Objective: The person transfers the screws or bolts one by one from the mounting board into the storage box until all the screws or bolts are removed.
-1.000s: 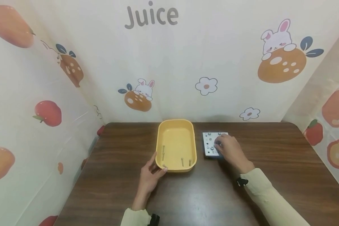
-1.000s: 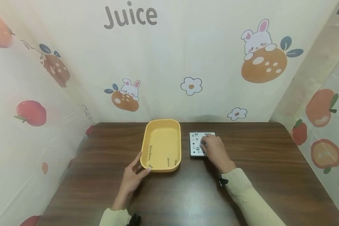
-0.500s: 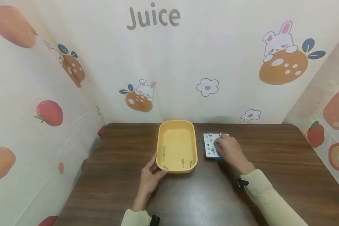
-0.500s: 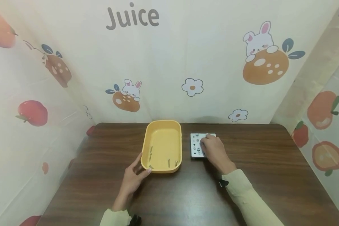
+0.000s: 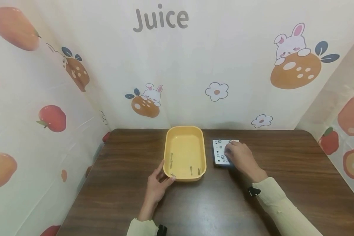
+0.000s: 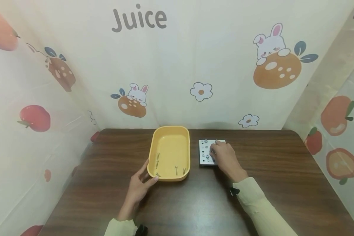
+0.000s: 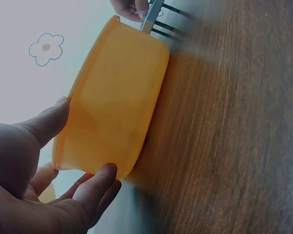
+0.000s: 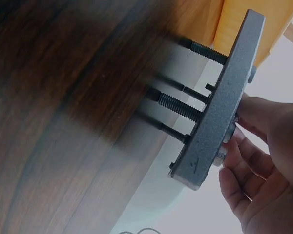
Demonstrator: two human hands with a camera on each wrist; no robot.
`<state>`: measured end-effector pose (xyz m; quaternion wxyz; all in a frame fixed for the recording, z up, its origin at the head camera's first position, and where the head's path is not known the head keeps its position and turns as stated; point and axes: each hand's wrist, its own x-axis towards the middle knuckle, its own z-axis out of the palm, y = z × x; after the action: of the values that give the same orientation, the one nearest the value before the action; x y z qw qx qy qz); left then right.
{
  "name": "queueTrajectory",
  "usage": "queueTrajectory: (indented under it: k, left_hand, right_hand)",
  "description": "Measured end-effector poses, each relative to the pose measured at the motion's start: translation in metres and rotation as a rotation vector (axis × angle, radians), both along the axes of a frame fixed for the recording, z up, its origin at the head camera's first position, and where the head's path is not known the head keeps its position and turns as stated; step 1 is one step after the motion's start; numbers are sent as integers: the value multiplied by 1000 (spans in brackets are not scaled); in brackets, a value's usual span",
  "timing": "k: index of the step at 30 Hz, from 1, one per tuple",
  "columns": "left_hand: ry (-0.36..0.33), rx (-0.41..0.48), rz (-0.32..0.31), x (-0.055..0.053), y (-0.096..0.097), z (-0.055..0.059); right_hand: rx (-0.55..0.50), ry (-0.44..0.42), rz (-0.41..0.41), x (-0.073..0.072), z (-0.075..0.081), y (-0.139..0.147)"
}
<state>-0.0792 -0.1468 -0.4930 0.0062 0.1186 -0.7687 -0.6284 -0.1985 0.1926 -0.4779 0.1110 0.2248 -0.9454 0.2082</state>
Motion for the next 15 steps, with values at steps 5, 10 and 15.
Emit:
queueTrajectory:
  k: [5,10,15]
  left_hand:
    - [-1,0,4,0,0,-1]
    - [-5,-14,2,0,0,-1]
    - [-5,-25,4,0,0,-2]
  right_hand:
    - [-23,34,21,0,-1,0]
    - [-25,45,17,-1,5,-1]
    - [-44,33,-1,1,13,1]
